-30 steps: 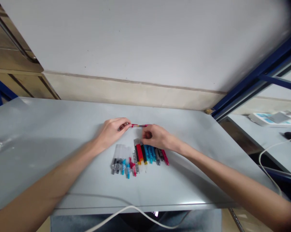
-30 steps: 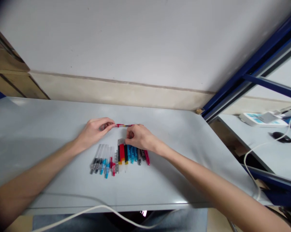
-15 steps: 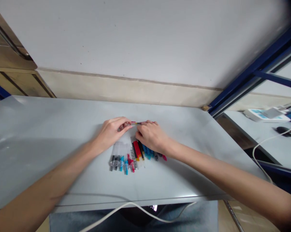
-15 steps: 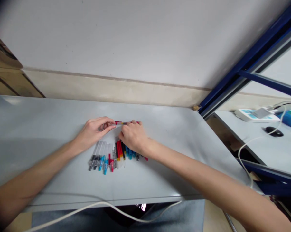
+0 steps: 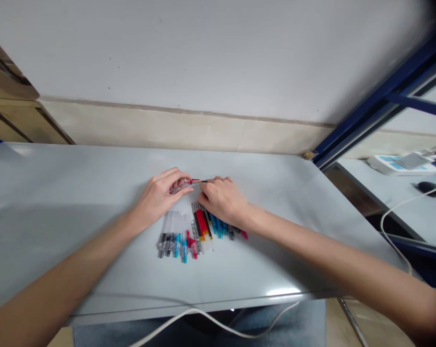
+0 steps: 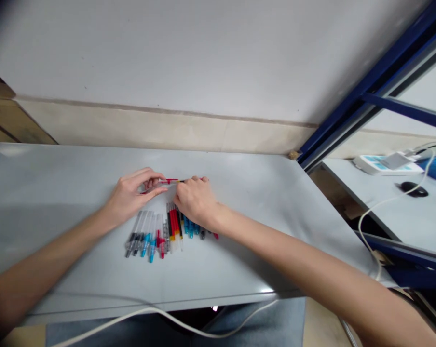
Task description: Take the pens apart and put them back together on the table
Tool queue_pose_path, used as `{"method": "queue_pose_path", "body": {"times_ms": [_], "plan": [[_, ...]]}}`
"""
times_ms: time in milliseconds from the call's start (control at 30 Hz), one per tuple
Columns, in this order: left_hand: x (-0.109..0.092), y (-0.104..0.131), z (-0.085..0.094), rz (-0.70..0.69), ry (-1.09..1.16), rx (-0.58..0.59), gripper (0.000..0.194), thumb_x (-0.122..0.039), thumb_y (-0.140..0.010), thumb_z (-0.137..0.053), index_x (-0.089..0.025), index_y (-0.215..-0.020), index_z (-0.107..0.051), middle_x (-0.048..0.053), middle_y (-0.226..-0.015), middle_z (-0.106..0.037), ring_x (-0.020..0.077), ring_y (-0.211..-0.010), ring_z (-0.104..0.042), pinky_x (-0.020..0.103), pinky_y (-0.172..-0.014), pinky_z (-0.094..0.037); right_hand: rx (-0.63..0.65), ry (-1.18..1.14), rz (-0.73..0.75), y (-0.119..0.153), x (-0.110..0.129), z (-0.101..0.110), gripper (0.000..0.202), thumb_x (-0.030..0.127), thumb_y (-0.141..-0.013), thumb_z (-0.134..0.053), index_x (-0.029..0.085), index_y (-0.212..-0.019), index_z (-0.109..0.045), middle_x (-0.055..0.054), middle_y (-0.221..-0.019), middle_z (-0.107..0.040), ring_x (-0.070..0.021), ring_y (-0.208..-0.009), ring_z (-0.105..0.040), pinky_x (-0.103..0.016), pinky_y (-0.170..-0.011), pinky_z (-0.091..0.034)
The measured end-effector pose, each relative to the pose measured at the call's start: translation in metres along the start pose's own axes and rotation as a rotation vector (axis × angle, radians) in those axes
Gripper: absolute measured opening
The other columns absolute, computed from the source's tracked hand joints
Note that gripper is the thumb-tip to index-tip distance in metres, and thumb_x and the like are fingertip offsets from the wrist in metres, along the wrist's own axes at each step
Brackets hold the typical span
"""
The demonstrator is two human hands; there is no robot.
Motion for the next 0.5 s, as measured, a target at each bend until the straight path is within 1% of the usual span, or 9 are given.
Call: {"method": "queue_pose_path", "body": {"times_ms": [67,167,267,333,433,467,500], "plan": [[0.001,0.000,0.000,0.007,0.009,-0.025,0.019,-0.037,-0.091,-0.070,-0.019,-0.097,-0.067,0.001,-0.083,-0.063,0.0128,-0.071,-0.055,0.026,-0.070,-0.045,0.004,0.006,-0.009,-0.002,-0.001,-0.002,0.025,0.016,-0.091,-0.045,0.014,-0.080,-0.067,-0.015,-0.084,-0.073,-0.0253,-0.077,-0.062,-0.036,-0.069,-0.033],[-0.001,-0.001,0.002,0.015,0.045,-0.040,0.014,-0.032,-0.091,-0.070,-0.019,-0.092,-0.068,0.002,-0.086,-0.066,0.0134,-0.074,-0.058,0.026,-0.070,-0.046,0.007,-0.037,-0.011,-0.007,-0.004,-0.003,0.022,0.015,-0.087,-0.048,0.015,-0.072,-0.064,-0.012,-0.074,-0.069,-0.0222,-0.069,-0.058,-0.034,-0.065,-0.030],[-0.005,-0.002,0.004,0.011,0.076,-0.049,0.009,-0.027,-0.094,-0.066,-0.019,-0.092,-0.069,0.003,-0.087,-0.067,0.0145,-0.078,-0.061,0.026,-0.071,-0.047,-0.036,-0.166,-0.028,-0.011,-0.015,0.008,0.023,0.017,-0.085,-0.052,0.017,-0.062,-0.058,-0.008,-0.063,-0.062,-0.0173,-0.060,-0.050,-0.033,-0.061,-0.028],[-0.008,-0.002,0.007,0.022,0.075,-0.067,0.009,-0.026,-0.096,-0.063,-0.019,-0.093,-0.069,0.004,-0.089,-0.067,0.0148,-0.080,-0.061,0.027,-0.072,-0.047,-0.128,-0.286,-0.086,-0.012,-0.028,0.023,0.026,0.020,-0.085,-0.054,0.018,-0.059,-0.054,-0.005,-0.058,-0.056,-0.0148,-0.056,-0.044,-0.033,-0.059,-0.028],[-0.011,-0.001,0.008,0.050,0.074,-0.063,0.013,-0.026,-0.098,-0.058,-0.019,-0.095,-0.068,0.005,-0.089,-0.065,0.0148,-0.080,-0.060,0.027,-0.070,-0.047,-0.329,-0.508,-0.191,-0.004,-0.054,0.046,0.025,0.021,-0.084,-0.055,0.018,-0.059,-0.055,-0.002,-0.056,-0.050,-0.0128,-0.055,-0.040,-0.031,-0.058,-0.028],[-0.011,-0.001,0.008,0.051,0.078,-0.055,0.014,-0.026,-0.099,-0.056,-0.019,-0.095,-0.068,0.005,-0.088,-0.064,0.0147,-0.079,-0.059,0.027,-0.070,-0.047,-0.393,-0.603,-0.212,0.000,-0.064,0.049,0.026,0.022,-0.084,-0.056,0.018,-0.058,-0.055,-0.001,-0.056,-0.049,-0.0124,-0.055,-0.039,-0.031,-0.057,-0.028],[-0.011,0.000,0.007,0.045,0.082,-0.044,0.015,-0.026,-0.100,-0.055,-0.019,-0.096,-0.067,0.005,-0.087,-0.063,0.0144,-0.077,-0.058,0.027,-0.070,-0.046,-0.430,-0.707,-0.240,0.005,-0.073,0.049,0.027,0.024,-0.084,-0.056,0.018,-0.057,-0.055,-0.001,-0.055,-0.047,-0.0123,-0.054,-0.039,-0.030,-0.056,-0.028]]}}
Point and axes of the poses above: each hand's wrist, its own y-axis away from the middle knuckle, its own z-axis out of the back of the hand, x = y × z, the point moved 2 cm from there along -y, towards the middle knuckle
